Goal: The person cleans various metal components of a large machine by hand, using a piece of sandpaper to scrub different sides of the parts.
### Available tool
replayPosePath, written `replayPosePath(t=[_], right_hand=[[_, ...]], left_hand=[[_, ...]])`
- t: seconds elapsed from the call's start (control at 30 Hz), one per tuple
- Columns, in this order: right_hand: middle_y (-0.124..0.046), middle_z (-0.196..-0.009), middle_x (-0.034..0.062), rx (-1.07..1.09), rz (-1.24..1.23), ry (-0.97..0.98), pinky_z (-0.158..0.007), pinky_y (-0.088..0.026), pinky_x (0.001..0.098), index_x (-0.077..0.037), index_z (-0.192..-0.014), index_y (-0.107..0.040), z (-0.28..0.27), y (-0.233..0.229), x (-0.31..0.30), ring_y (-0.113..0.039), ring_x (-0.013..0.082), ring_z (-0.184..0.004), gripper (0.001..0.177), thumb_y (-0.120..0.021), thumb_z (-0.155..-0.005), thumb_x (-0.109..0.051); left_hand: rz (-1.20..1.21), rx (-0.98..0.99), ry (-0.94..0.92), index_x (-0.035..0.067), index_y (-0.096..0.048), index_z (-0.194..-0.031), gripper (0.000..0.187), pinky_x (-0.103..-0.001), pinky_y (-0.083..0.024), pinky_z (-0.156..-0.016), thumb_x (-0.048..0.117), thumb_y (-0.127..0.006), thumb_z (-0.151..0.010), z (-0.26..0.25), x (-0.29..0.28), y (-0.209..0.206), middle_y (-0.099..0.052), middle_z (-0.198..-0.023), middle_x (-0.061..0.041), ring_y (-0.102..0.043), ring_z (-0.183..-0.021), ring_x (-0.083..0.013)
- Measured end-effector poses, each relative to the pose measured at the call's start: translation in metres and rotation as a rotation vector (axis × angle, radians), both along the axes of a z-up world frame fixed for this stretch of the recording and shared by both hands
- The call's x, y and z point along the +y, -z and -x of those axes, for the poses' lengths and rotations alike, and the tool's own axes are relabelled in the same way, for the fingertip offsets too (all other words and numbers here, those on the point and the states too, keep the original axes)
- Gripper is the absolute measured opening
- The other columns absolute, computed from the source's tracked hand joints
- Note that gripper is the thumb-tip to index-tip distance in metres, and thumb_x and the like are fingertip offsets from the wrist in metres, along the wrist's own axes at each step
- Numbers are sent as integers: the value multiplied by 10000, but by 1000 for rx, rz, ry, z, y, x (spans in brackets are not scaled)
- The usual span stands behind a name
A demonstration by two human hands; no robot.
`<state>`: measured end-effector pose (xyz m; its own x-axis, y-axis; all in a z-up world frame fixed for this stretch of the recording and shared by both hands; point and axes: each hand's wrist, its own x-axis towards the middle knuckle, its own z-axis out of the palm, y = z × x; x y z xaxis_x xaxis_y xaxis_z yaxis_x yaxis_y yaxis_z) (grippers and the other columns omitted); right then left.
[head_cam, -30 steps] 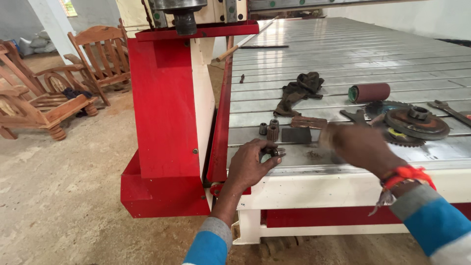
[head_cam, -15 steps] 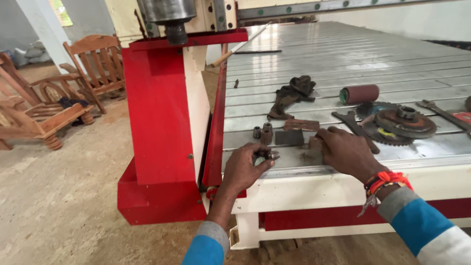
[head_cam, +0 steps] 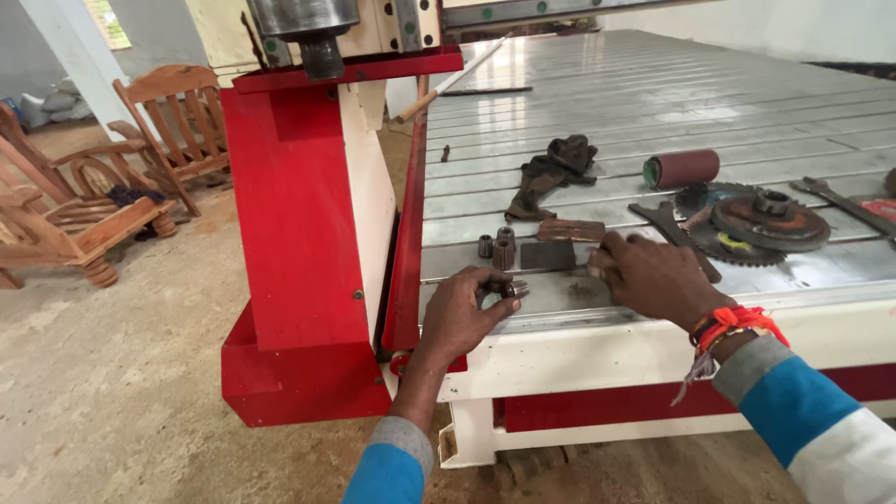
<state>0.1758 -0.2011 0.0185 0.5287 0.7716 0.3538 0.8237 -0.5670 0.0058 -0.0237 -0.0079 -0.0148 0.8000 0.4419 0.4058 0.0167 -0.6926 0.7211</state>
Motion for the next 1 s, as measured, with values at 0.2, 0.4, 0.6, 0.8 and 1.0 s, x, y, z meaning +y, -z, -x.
replayPosePath(t=[0.2,0.4,0.6,0.8,1.0], right_hand=[[-742,-934,122,-52,-106,29,-731,-566,549,-177,-1191,-630,-15,16,-10,-730,413,-872,312,-592,-924,-334],[-609,-786,203,638,-585,6,-588,-459,464,-32,-1276,-640,0,-6,-23,-563,315,-601,442,-659,-1016,-388],[-626,-1069,92,901,-644,-144,-577,-533,344,-46,-1387,-498,31,-17,-11,-618,164,-771,655,-743,-835,-299],[-678,-1025,196,1087,-562,-205,-707,-572,334,50,-1333,-661,49,-6,4,-652,186,-816,444,-554,-1029,-257],[-758,-971,116,1211,-806,-138,-697,-554,239,26,-1289,-648,73,11,15,-704,113,-828,394,-612,-950,-171]], left_hand=[[7,-5,-8,122,-763,-1091,357,-339,-594,-804,299,-848,-793,1,0,-2,-773,-1064,-42,-749,-948,-165],[10,-9,-3,130,-784,-1057,339,-344,-596,-791,297,-860,-773,2,-2,-1,-772,-1045,-30,-748,-937,-165],[26,2,16,138,-794,-1028,345,-352,-603,-843,296,-897,-739,2,0,1,-782,-1041,-32,-750,-957,-174],[79,30,9,164,-789,-1044,354,-351,-603,-888,301,-886,-733,2,-5,-1,-806,-1016,-19,-753,-1003,-159],[119,33,36,216,-785,-1102,387,-326,-610,-908,295,-864,-732,5,-8,-5,-819,-1014,10,-779,-985,-137]])
